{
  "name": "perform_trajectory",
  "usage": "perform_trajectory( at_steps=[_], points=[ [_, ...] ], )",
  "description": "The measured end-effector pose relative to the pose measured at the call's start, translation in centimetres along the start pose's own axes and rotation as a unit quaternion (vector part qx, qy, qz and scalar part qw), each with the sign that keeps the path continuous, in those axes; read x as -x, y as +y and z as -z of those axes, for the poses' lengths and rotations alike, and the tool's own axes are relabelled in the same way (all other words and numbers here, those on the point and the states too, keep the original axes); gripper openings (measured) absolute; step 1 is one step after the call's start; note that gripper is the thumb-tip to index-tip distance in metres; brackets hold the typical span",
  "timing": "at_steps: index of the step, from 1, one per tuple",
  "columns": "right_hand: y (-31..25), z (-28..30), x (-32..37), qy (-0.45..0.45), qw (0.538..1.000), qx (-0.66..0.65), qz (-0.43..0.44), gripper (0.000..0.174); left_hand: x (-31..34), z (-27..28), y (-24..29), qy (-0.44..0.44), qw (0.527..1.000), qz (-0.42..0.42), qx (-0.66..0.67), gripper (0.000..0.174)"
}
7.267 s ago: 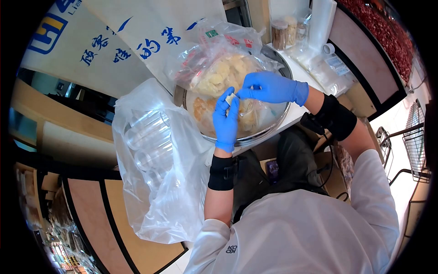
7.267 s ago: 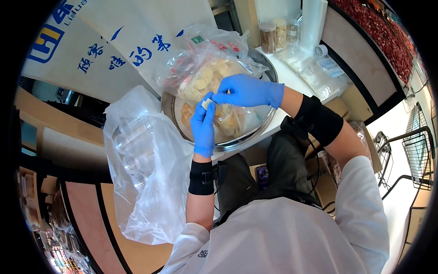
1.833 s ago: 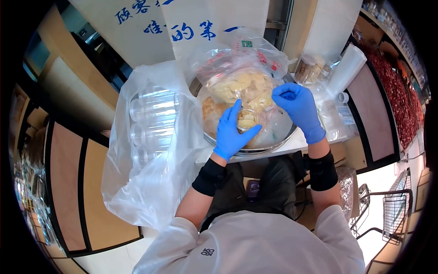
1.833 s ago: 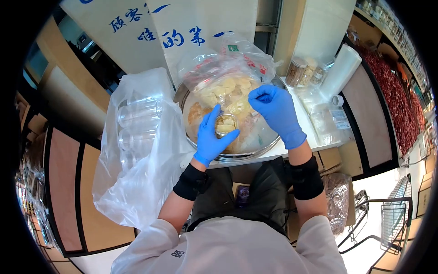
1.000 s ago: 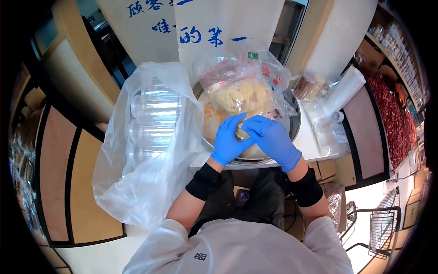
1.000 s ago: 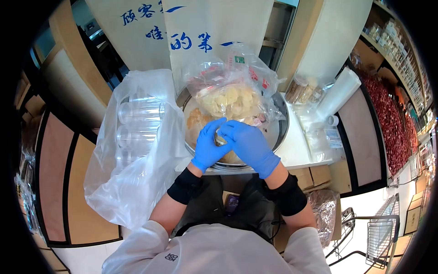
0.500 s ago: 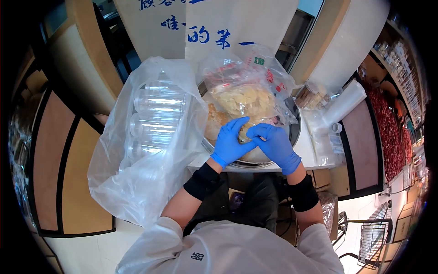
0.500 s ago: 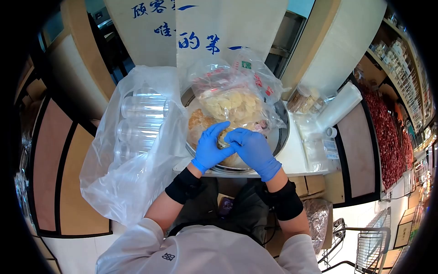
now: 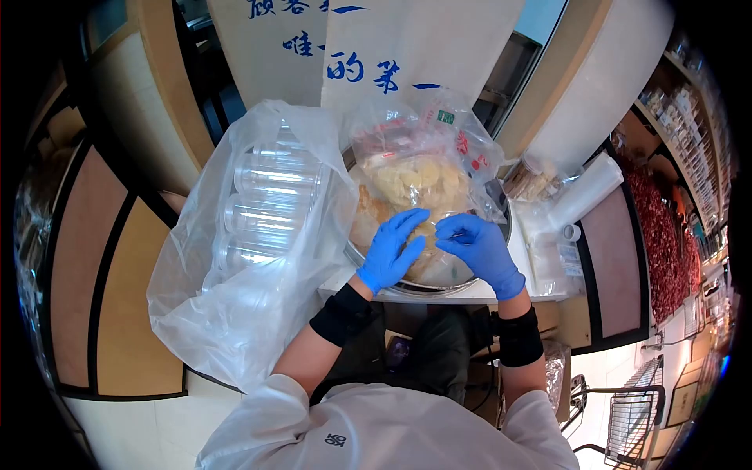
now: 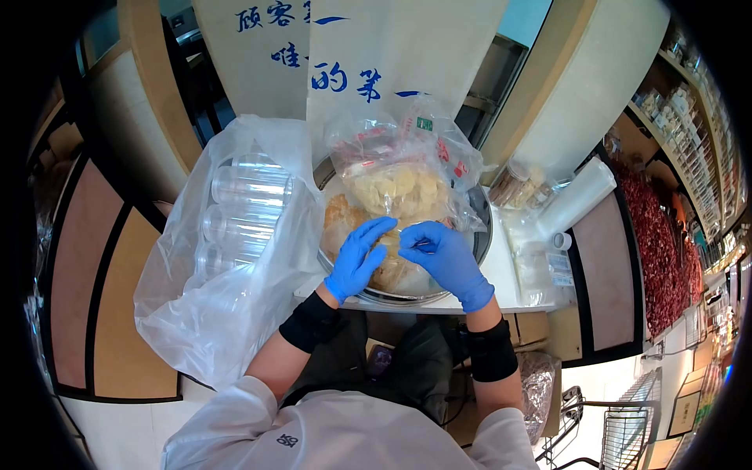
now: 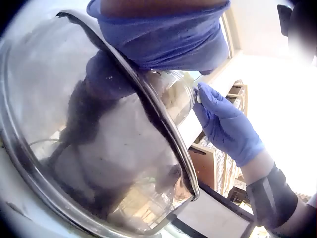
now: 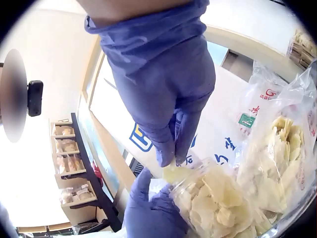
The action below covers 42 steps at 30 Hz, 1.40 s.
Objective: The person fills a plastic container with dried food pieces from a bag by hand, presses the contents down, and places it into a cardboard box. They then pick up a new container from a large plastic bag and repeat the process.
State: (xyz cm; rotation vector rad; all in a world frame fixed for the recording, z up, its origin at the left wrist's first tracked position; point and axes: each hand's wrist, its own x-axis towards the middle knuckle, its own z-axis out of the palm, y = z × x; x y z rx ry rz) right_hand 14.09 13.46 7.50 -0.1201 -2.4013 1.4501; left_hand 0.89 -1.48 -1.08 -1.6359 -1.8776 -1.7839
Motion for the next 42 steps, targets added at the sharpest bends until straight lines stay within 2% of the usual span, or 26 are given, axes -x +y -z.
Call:
perform_trajectory(
  at_steps=[2,5,9,12,14,21,23,27,29,35,38,42],
  points=[
    [0.4,0.2,0.0,0.018,1.0,-0.026,0.006,0.022,-0.1,-0.1,-0.1,-0.005,0.997,0.045,0.061,0.045],
    [0.2,0.1,-0.2,0.063,0.993,-0.092,-0.029,0.021,-0.2,-0.3,-0.1,0.0,0.997,0.051,0.048,0.043],
    [1.1,-0.3,-0.7,0.095,0.991,-0.089,-0.023,0.019,-0.2,-0.1,0.2,0.003,0.999,0.025,0.023,0.039],
    [1.8,-1.0,-1.0,0.079,0.993,-0.087,-0.018,0.018,-0.3,0.0,0.1,-0.003,0.999,0.024,0.032,0.037],
    [2.0,-1.5,-1.2,0.068,0.993,-0.093,-0.007,0.019,-0.3,-0.2,0.0,0.007,0.993,0.064,0.101,0.04],
    [1.5,-2.1,-1.1,0.034,0.996,-0.081,-0.026,0.023,-0.4,-0.4,-0.1,0.016,0.994,0.067,0.088,0.044],
    [1.5,-1.9,-0.9,0.048,0.999,0.011,0.011,0.028,-0.4,-0.3,0.0,0.015,0.995,0.069,0.074,0.045],
    [0.5,-1.5,-0.4,0.053,0.994,0.096,0.022,0.03,-0.2,-0.4,-0.3,0.023,0.994,0.069,0.083,0.045],
    [0.5,-1.0,-0.5,0.017,0.988,0.135,0.076,0.03,-0.2,-0.4,-0.4,0.031,0.991,0.074,0.109,0.045],
    [1.4,-0.1,-1.1,-0.053,0.997,0.062,0.018,0.03,-0.1,-0.1,-0.1,0.017,0.994,0.058,0.088,0.045],
    [1.6,0.0,-1.3,-0.062,0.998,0.006,-0.009,0.029,0.0,0.0,-0.8,0.007,0.994,0.033,0.108,0.046],
    [1.1,0.2,-1.6,-0.063,0.998,0.01,-0.018,0.029,0.2,0.3,-1.0,-0.005,0.986,0.047,0.159,0.048]
  ],
)
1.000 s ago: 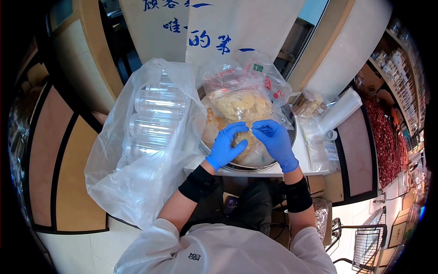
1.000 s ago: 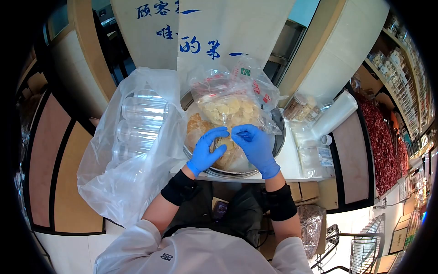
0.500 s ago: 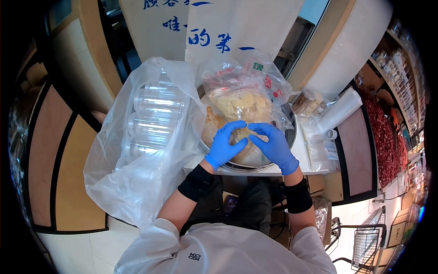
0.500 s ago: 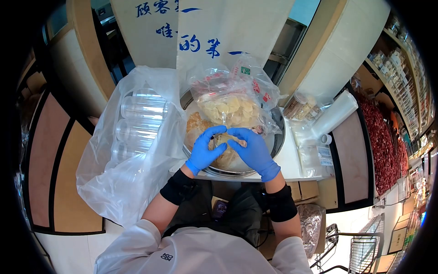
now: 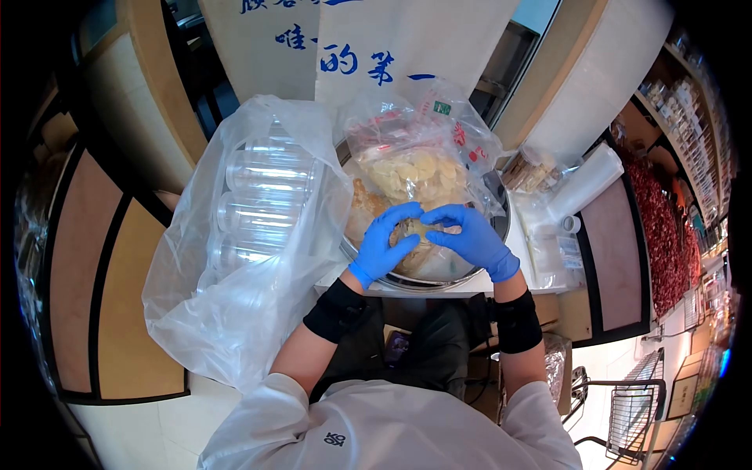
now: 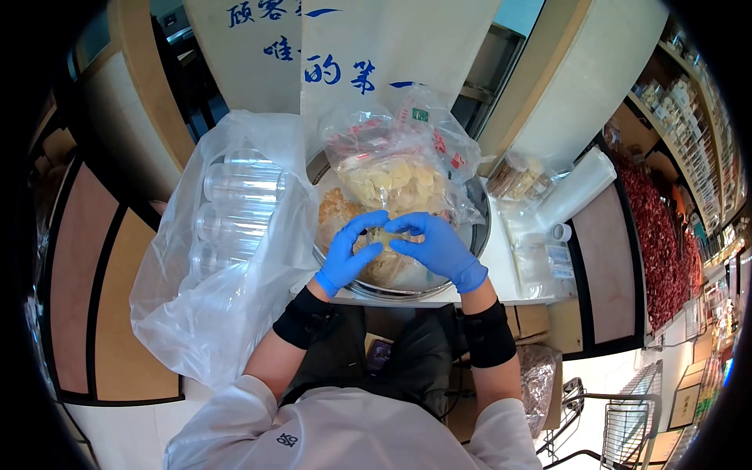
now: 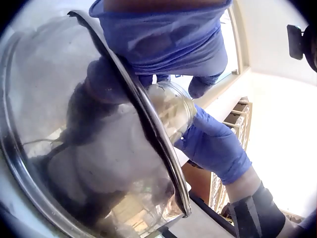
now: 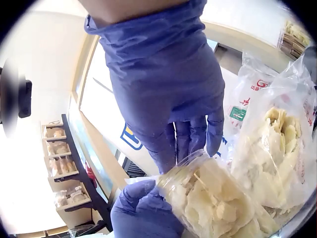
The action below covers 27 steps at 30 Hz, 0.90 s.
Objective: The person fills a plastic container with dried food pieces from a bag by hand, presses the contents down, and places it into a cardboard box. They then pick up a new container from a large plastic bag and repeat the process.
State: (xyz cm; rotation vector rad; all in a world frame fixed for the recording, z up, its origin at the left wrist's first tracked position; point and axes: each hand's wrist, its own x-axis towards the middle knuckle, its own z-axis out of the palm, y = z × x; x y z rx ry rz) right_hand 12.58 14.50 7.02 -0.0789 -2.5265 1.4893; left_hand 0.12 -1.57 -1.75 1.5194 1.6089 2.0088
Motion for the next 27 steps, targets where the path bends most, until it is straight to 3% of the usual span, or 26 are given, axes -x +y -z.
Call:
perform_trajectory(
  at_steps=[2,9,27],
  points=[
    [-0.5,0.4,-0.2,-0.019,0.995,0.093,-0.01,0.031,-0.1,0.1,0.3,-0.007,1.0,0.011,-0.021,0.05],
    [-1.1,1.6,-0.6,-0.072,0.994,0.084,-0.001,0.034,-0.2,0.0,0.7,-0.005,1.0,0.015,-0.026,0.051],
    [-2.0,0.2,-0.3,-0.001,0.979,0.202,0.036,0.027,-0.4,-0.3,0.9,0.026,0.999,0.026,-0.014,0.038]
  ],
)
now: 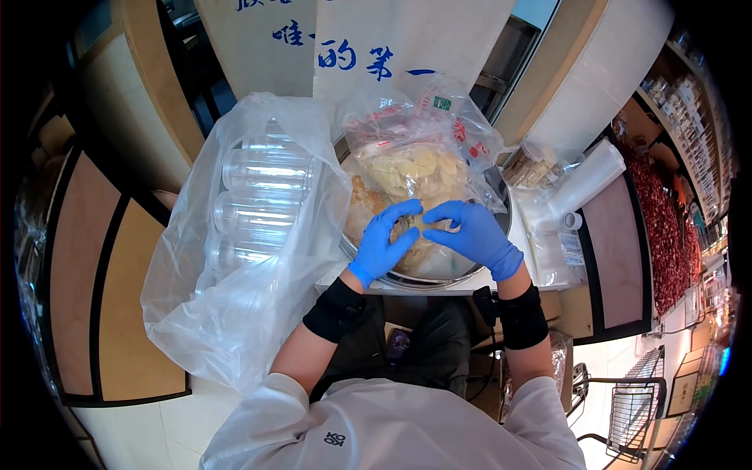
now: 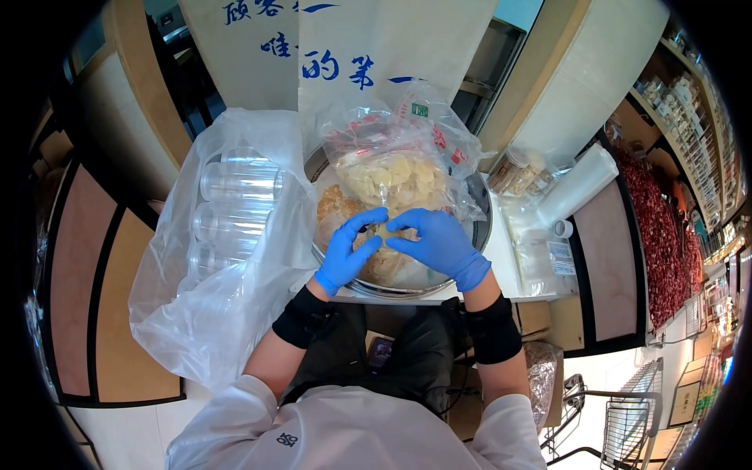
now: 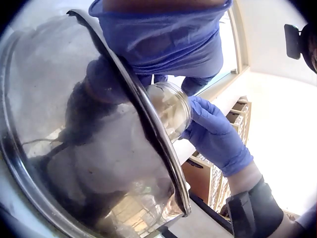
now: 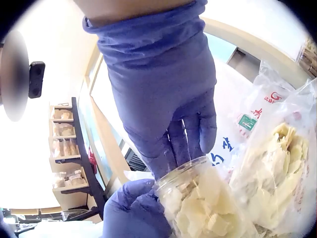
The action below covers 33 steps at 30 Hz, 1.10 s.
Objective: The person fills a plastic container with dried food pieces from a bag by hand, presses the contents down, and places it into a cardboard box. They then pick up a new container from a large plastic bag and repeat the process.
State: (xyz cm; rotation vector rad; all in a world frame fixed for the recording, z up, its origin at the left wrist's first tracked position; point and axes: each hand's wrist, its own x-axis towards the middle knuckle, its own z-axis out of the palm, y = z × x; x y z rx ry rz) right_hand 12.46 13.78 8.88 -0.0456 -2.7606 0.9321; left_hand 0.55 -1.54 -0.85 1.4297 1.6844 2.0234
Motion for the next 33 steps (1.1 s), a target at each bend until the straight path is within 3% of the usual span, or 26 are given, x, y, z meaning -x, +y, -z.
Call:
perform_trajectory(
  at_steps=[3,12,14,21,24,27,29,30,32,33],
  points=[
    [-0.4,-0.1,-0.2,0.032,0.999,0.018,0.018,0.025,-0.1,-0.1,-0.2,0.008,1.0,-0.012,0.019,0.035],
    [0.2,-0.8,-0.6,-0.058,0.997,0.016,0.039,0.017,0.0,-0.4,-0.2,0.044,0.999,0.014,-0.005,0.031],
    [0.0,-1.4,0.1,-0.007,0.985,0.11,0.134,0.023,0.1,-0.6,-0.6,0.052,0.999,0.011,0.002,0.032],
    [-2.2,-1.8,1.9,-0.016,0.981,0.163,0.102,0.045,0.7,-1.3,-0.7,0.065,0.994,-0.029,-0.084,0.024],
    [-2.3,-2.0,2.1,-0.03,0.984,0.154,0.079,0.049,0.9,-1.4,0.0,0.084,0.994,0.034,-0.057,0.021],
    [0.0,-2.8,1.9,0.02,0.977,0.155,0.142,0.046,0.7,-1.4,0.0,0.083,0.992,0.044,-0.087,0.022],
    [0.8,-2.0,2.4,0.064,0.993,0.007,0.101,0.039,0.6,-1.6,-0.3,0.097,0.984,-0.036,-0.148,0.023],
    [1.2,-1.3,2.6,0.067,0.992,0.008,0.104,0.039,0.6,-1.6,-0.5,0.097,0.983,-0.04,-0.15,0.023],
    [1.4,0.7,2.9,0.157,0.979,-0.109,-0.07,0.029,0.5,-1.5,-0.4,0.088,0.986,-0.018,-0.137,0.024],
    [3.0,0.9,3.0,0.16,0.978,-0.111,-0.072,0.029,0.5,-1.5,-0.5,0.084,0.987,-0.019,-0.137,0.024]
  ],
)
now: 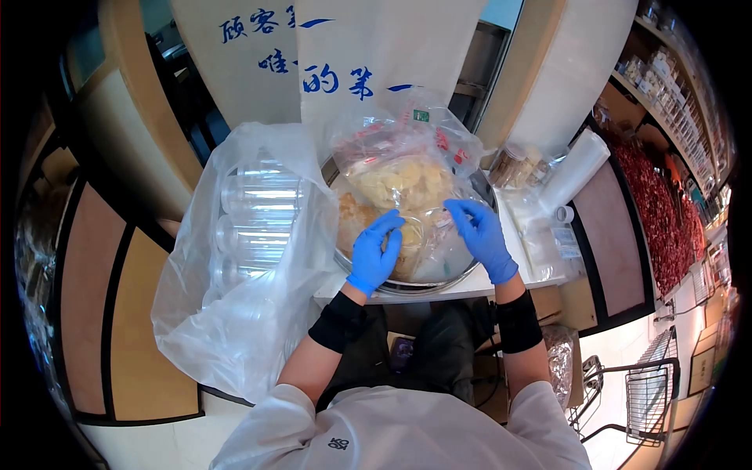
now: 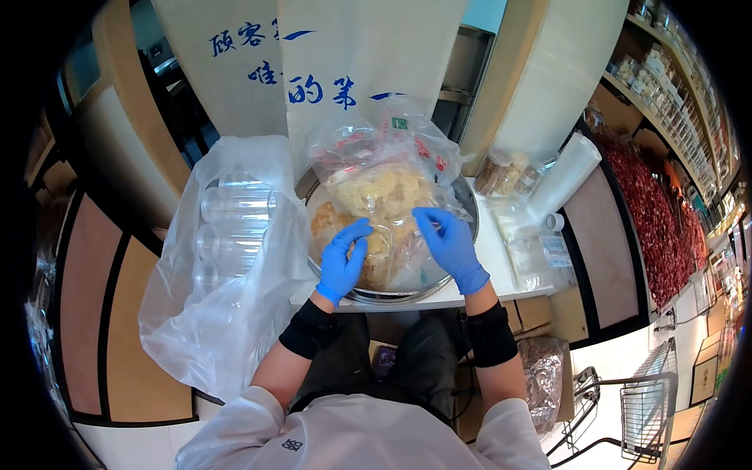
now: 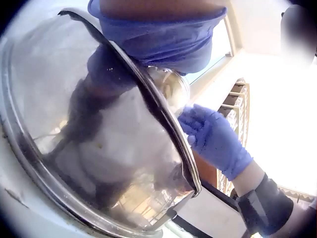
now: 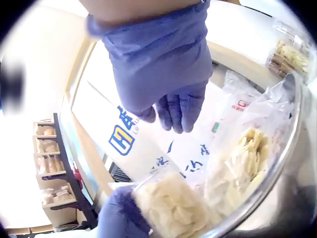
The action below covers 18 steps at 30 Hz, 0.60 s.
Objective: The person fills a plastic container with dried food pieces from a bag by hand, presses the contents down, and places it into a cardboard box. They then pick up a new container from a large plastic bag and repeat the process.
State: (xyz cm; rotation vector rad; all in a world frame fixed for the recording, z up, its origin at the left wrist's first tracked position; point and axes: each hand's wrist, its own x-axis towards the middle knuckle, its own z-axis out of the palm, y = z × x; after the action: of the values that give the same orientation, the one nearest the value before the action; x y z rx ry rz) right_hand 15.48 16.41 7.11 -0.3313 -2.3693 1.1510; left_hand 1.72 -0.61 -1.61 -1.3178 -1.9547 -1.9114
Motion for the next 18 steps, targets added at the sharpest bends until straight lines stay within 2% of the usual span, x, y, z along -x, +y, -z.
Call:
perform_trajectory(
  at_steps=[2,3,5,7,9,11,12,14,15,17,18],
  points=[
    [5.5,-0.4,-0.9,0.078,0.996,-0.027,-0.03,0.024,-0.2,0.1,0.0,-0.016,1.0,-0.003,0.01,0.026],
    [7.2,-0.8,-1.2,0.083,0.996,-0.031,-0.031,0.024,-0.2,0.2,0.1,-0.021,1.0,-0.006,0.008,0.026],
    [10.3,-2.0,-1.6,0.065,0.994,0.087,0.032,0.021,-0.2,0.3,0.4,-0.029,0.999,0.003,0.029,0.028],
    [13.9,-4.0,-2.2,0.046,0.994,0.096,0.02,0.023,-0.1,0.0,0.1,-0.025,0.999,0.009,0.043,0.028],
    [14.0,-4.8,-2.8,0.027,0.994,0.103,0.007,0.026,-0.2,0.0,0.0,-0.021,0.998,0.015,0.057,0.029],
    [11.6,-5.2,-3.7,-0.085,0.955,0.285,0.0,0.042,-0.3,0.1,0.2,-0.032,0.999,0.001,0.04,0.029],
    [11.8,-6.1,-3.8,-0.081,0.957,0.278,-0.004,0.042,-0.3,0.1,0.2,-0.04,0.999,0.001,0.036,0.029],
    [12.3,-8.0,-4.1,0.082,0.967,0.234,0.053,0.057,-0.4,0.3,-0.1,-0.04,0.999,0.004,0.029,0.031],
    [12.7,-8.1,-4.3,0.088,0.969,0.228,0.046,0.057,-0.4,0.4,-0.3,-0.051,0.998,0.005,0.024,0.031],
    [12.0,-7.2,-5.2,0.027,0.983,0.183,-0.013,0.062,-0.6,0.6,-0.4,-0.083,0.995,0.035,0.053,0.035],
    [11.7,-7.0,-5.2,0.036,0.984,0.173,-0.022,0.062,-0.7,0.6,-0.5,-0.097,0.994,0.036,0.047,0.035]
  ],
)
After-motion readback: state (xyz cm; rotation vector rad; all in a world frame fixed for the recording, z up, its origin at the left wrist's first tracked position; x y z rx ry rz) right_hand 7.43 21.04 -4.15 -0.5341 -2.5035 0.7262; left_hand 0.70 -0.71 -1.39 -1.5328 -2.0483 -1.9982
